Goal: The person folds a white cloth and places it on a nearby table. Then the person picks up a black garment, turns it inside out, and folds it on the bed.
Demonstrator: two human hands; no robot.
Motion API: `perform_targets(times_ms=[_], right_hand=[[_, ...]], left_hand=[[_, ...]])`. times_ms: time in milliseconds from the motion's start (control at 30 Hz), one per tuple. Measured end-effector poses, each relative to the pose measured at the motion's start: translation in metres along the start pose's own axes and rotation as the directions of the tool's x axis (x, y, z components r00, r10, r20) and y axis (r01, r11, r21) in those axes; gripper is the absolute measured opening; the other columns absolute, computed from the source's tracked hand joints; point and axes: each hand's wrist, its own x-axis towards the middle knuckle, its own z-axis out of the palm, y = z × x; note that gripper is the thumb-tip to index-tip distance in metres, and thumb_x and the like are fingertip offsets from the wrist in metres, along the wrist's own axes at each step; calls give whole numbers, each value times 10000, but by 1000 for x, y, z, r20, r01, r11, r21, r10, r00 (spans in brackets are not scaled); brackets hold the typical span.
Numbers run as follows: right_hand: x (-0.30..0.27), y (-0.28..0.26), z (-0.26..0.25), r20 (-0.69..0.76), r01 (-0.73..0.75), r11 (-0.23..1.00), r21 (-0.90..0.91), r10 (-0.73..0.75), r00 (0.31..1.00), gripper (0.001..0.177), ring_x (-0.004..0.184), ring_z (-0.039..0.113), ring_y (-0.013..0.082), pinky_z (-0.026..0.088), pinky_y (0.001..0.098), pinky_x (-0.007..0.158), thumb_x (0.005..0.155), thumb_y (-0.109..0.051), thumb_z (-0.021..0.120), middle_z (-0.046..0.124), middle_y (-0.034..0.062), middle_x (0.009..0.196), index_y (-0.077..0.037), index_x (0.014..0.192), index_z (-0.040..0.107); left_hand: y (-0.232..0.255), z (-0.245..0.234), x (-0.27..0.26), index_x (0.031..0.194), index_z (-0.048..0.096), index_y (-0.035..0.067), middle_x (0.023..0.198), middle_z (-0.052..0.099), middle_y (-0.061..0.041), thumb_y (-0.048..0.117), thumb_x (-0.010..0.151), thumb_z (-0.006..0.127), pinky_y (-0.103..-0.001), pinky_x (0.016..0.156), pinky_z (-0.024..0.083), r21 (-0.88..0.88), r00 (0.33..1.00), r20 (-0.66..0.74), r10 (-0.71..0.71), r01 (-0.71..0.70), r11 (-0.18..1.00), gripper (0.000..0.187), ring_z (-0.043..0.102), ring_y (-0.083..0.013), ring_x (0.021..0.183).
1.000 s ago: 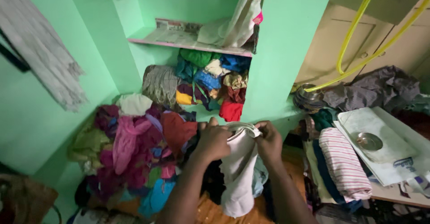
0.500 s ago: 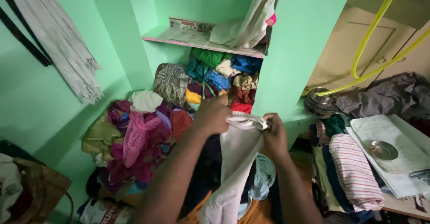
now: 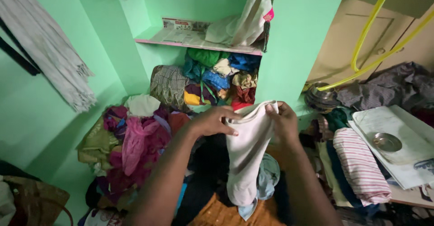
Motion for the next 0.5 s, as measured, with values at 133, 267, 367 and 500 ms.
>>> perform_targets(times_ms=[133,267,367,500], right_hand=[[8,1,3,-6,40,999,-16,-40,999,161,740,604,131,487,275,695,949,-139,742,690,56,883,-11,997,659],[-11,-20,25,-78,-71,997,-27,69,995,162,725,578,143,485,288,657,981,-180,685,642,49,849,-38,1029,623],[-37,-45,44,-142,-178,984,-18,174,975,194,678,512,158,449,320,593,1043,-260,584,559,34,791,-67,1033,569],[-47,-59,59,-118,-217,973,79,226,967,188,714,526,104,466,274,632,1046,-246,498,573,-14,827,-90,1012,596]], left_hand=[[10,-15,3,1069,760,63,997,643,-98,256,705,887,-383,822,497,317,990,69,-124,96,943,432,649,-272,981],[13,-26,12,941,719,11,1055,632,-77,167,609,891,-369,891,511,106,983,-35,179,-175,979,405,620,-256,1068],[14,-22,19,927,640,53,1261,564,-44,92,670,805,-381,975,488,-274,936,-198,291,-338,900,307,575,-262,1200],[4,-17,27,802,618,84,1004,673,-9,43,661,812,-386,1007,441,91,873,-253,418,-409,908,243,599,-254,1102]])
